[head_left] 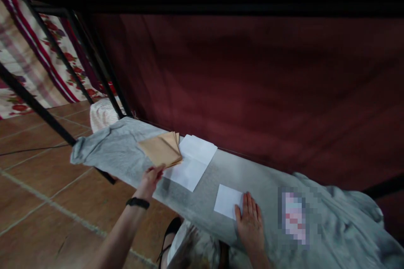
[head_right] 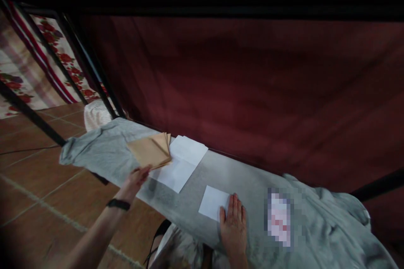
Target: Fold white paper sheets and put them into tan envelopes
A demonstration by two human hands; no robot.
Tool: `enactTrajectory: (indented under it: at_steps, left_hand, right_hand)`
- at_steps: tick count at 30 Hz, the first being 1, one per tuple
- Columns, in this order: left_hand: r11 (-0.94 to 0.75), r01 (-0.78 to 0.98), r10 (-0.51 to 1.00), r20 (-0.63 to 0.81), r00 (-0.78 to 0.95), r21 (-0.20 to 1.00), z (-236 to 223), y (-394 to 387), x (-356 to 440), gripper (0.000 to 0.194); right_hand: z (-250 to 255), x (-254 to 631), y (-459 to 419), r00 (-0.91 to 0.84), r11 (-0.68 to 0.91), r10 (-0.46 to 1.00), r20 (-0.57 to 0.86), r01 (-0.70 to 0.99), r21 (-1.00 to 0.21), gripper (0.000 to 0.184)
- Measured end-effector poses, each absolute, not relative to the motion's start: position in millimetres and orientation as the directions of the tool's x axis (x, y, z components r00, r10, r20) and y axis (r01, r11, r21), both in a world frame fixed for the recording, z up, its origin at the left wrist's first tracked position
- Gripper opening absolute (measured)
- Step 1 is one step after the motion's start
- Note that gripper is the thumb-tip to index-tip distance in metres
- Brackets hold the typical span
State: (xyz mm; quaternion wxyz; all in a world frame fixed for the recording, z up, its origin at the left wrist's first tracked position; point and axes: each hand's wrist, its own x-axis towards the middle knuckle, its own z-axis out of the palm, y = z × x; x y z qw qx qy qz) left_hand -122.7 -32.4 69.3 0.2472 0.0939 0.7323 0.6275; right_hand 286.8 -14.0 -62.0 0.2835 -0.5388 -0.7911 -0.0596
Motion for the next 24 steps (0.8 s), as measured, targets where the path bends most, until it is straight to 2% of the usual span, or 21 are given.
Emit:
enactTrajectory:
  at_steps: [3, 4, 6, 8, 9, 11, 13, 15, 18, 22, 24]
  left_hand:
    - [0.254, -0.286, 0.609, -0.382, -0.695, 0.924, 50, -54, -52, 0.017]
    - [0.265, -0.387, 0.67, -0.458, -0.585, 0.883, 41, -61, -26, 0.016]
    - [0.257, -0.531, 0.735, -0.52, -0.435, 0.807, 26, -76, 24, 0.02]
    - [0.245, -0.601, 0.757, -0.537, -0.373, 0.761, 15, -87, 67, 0.028]
    - [0.221, -0.606, 0.765, -0.522, -0.379, 0.764, 12, -92, 85, 0.033]
    - [0.196, -0.581, 0.789, -0.479, -0.385, 0.79, 9, -99, 112, 0.037]
    - [0.202, -0.575, 0.82, -0.458, -0.344, 0.793, 9, -104, 130, 0.04]
    - [0.225, -0.611, 0.834, -0.474, -0.282, 0.759, 9, -109, 139, 0.041]
    - [0.245, -0.714, 0.826, -0.527, -0.2, 0.655, 7, -115, 141, 0.038]
    - [0.275, -0.777, 0.813, -0.569, -0.126, 0.566, 6, -118, 139, 0.025]
    - [0.31, -0.769, 0.802, -0.588, -0.104, 0.559, 5, -120, 141, 0.022]
  right_hand:
    - [-59, 286, -11, -0.229, 0.377, 0.847, 0.48, 0.895, -0.237, 0.057]
    - [-55, 285, -11, -0.208, 0.361, 0.859, 0.469, 0.894, -0.264, 0.058]
    - [-45, 281, -15, -0.218, 0.394, 0.867, 0.447, 0.85, -0.349, 0.056]
    - [-31, 272, -23, -0.199, 0.409, 0.89, 0.41, 0.744, -0.529, 0.056]
    - [-24, 265, -28, -0.191, 0.381, 0.918, 0.347, 0.66, -0.647, 0.055]
    - [-12, 251, -40, -0.137, 0.218, 0.975, 0.174, 0.454, -0.864, 0.053]
    - [-3, 240, -48, -0.191, 0.021, 0.982, -0.017, 0.197, -0.98, 0.049]
    - [2, 236, -52, -0.196, -0.107, 0.974, -0.11, 0.025, -0.994, 0.043]
    - [6, 241, -53, -0.215, -0.212, 0.959, -0.183, -0.12, -0.97, 0.032]
    - [9, 252, -55, -0.336, -0.31, 0.913, -0.231, -0.203, -0.929, 0.026]
    - [9, 255, -55, -0.317, -0.305, 0.918, -0.237, -0.187, -0.934, 0.023]
